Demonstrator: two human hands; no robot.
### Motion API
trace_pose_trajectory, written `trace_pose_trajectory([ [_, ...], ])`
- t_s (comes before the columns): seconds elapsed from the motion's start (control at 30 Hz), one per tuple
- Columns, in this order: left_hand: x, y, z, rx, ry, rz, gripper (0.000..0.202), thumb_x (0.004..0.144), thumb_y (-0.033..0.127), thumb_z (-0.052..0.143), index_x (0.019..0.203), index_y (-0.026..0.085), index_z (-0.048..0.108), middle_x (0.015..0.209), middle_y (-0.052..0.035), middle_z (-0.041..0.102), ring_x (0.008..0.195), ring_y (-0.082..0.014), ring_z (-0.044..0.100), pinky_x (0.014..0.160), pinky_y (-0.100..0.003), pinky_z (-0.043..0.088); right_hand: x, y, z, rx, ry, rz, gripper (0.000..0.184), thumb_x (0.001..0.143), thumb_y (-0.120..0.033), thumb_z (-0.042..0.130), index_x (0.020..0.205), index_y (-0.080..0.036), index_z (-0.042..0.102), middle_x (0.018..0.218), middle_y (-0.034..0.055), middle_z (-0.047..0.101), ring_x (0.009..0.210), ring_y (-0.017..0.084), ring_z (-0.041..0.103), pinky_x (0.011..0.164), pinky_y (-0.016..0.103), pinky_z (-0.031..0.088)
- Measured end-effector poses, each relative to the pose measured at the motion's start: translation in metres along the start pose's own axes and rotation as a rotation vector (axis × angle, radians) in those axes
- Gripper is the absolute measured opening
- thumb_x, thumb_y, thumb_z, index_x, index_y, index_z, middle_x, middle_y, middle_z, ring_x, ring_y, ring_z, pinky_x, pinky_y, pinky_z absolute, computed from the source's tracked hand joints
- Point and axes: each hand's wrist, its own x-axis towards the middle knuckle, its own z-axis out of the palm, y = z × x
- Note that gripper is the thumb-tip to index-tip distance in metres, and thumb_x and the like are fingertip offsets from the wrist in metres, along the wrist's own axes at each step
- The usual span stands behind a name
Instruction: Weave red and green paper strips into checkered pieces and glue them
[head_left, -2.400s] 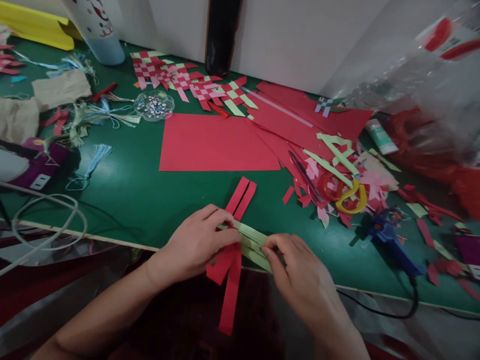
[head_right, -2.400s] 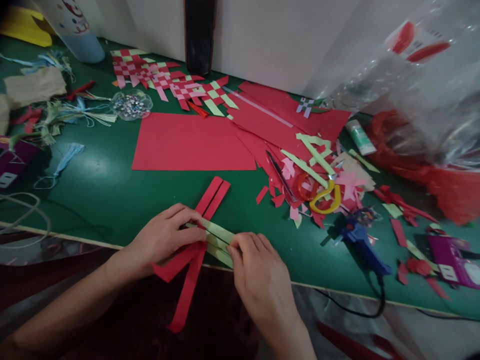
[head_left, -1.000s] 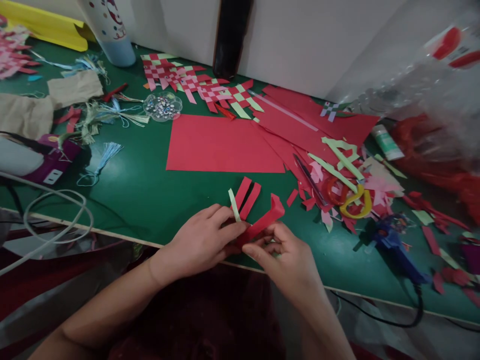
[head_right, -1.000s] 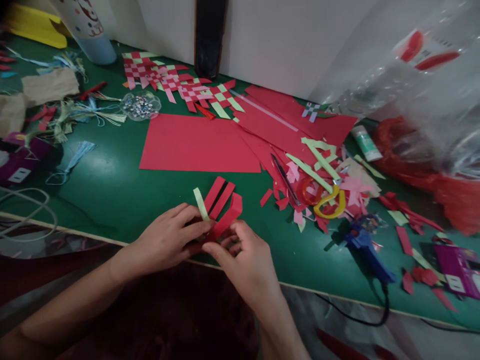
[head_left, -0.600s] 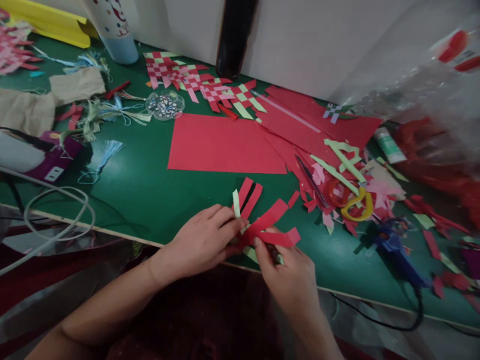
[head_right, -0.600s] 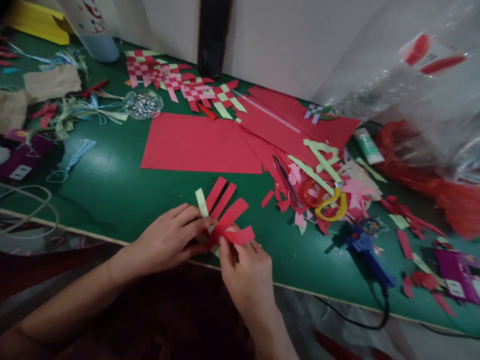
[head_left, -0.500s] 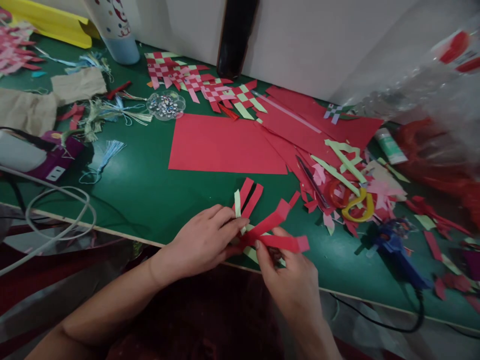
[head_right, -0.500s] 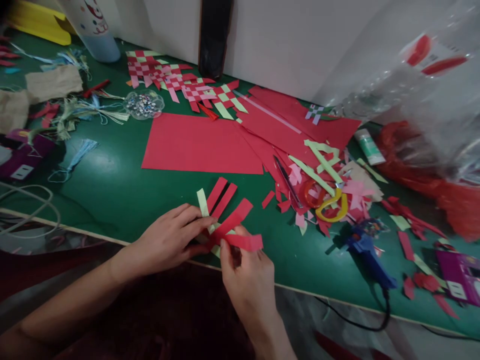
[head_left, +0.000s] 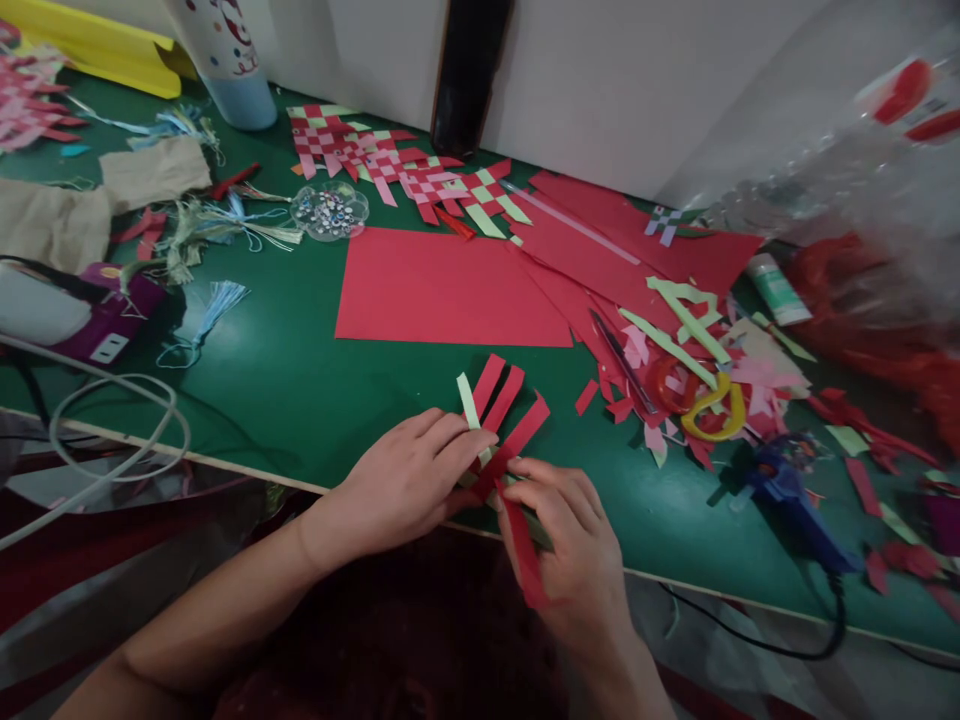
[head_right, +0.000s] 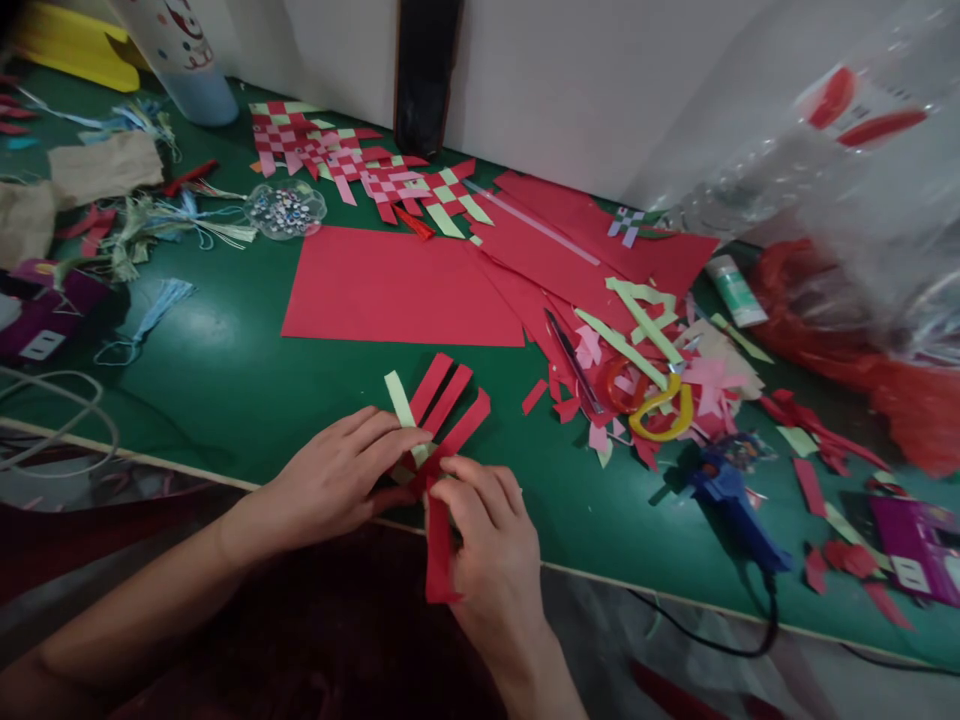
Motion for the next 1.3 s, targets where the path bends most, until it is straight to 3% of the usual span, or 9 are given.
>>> trace_pose_trajectory([
  [0.2,-0.003,-0.002,0.005,-0.045,0.069,0.017,0.069,0.095,0.026,0.056,0.15,0.013,0.017,0.109,-0.0101,0.063,0.09,-0.0224,0.057,0.077,-0.038,0.052,0.0,0.001,0.003,0.052,-0.046,-0.037,0.012,0.087,-0.011,0.06,0.093,-0.021,0.058,0.09,0.0046,0.07,0.085,0.018,0.062,0.076,0.033,0.055],
  [0.47,-0.005,0.0,0.007,-0.076,0.162,-0.005,0.055,0.096,0.026,0.054,0.142,0.014,0.027,0.1,-0.0083,0.062,0.09,-0.0216,0.061,0.079,-0.037,0.054,-0.015,0.011,0.0,0.082,-0.013,-0.217,0.023,0.081,-0.002,0.066,0.1,-0.015,0.062,0.105,0.0111,0.072,0.096,0.021,0.062,0.083,0.037,0.054],
  [0.6,-0.004,0.0,0.005,-0.081,0.165,0.002,0.057,0.095,0.026,0.055,0.143,0.013,0.026,0.102,-0.0088,0.063,0.09,-0.0213,0.06,0.08,-0.037,0.054,-0.023,0.015,-0.001,0.054,-0.052,-0.325,0.026,0.083,-0.001,0.061,0.106,-0.013,0.064,0.113,0.0135,0.071,0.1,0.024,0.061,0.081,0.038,0.055],
  [0.8,-0.004,-0.002,0.006,-0.087,0.128,0.021,0.077,0.094,0.023,0.055,0.153,0.014,0.005,0.11,-0.0113,0.065,0.092,-0.0231,0.057,0.079,-0.039,0.054,-0.006,0.006,0.0,-0.137,-0.115,-0.361,0.021,0.087,-0.007,0.053,0.098,-0.017,0.068,0.126,0.0068,0.068,0.094,0.023,0.058,0.081,0.038,0.053],
  [0.93,-0.006,-0.002,0.007,-0.082,0.138,0.017,0.081,0.096,0.023,0.053,0.154,0.017,-0.003,0.111,-0.011,0.066,0.093,-0.0233,0.057,0.082,-0.041,0.054,0.004,0.0,-0.003,-0.25,-0.165,-0.333,0.022,0.09,-0.012,0.05,0.102,-0.016,0.068,0.13,0.0062,0.066,0.09,0.024,0.059,0.078,0.039,0.051],
  [1.03,-0.006,0.0,0.006,-0.087,0.132,0.019,0.081,0.095,0.022,0.056,0.153,0.017,0.0,0.113,-0.011,0.066,0.096,-0.0233,0.057,0.085,-0.042,0.053,0.003,-0.001,-0.005,-0.259,-0.148,-0.294,0.021,0.092,-0.013,0.05,0.104,-0.014,0.067,0.115,0.0091,0.072,0.089,0.025,0.062,0.076,0.039,0.05],
  [1.13,-0.006,0.001,0.004,-0.101,0.121,-0.002,0.072,0.093,0.024,0.06,0.149,0.014,0.016,0.115,-0.0121,0.065,0.1,-0.024,0.058,0.087,-0.042,0.053,-0.002,0.001,-0.005,-0.169,-0.112,-0.228,0.014,0.091,-0.014,0.057,0.102,-0.014,0.065,0.103,0.0107,0.074,0.089,0.023,0.066,0.079,0.038,0.051],
  [1.3,-0.003,0.002,0.002,-0.099,0.101,-0.017,0.052,0.092,0.027,0.061,0.136,0.015,0.035,0.126,-0.0126,0.061,0.1,-0.0241,0.059,0.086,-0.042,0.054,-0.004,0.006,-0.002,0.004,-0.042,-0.071,0.016,0.091,-0.015,0.059,0.106,-0.017,0.062,0.095,0.0067,0.074,0.084,0.018,0.07,0.078,0.029,0.053],
])
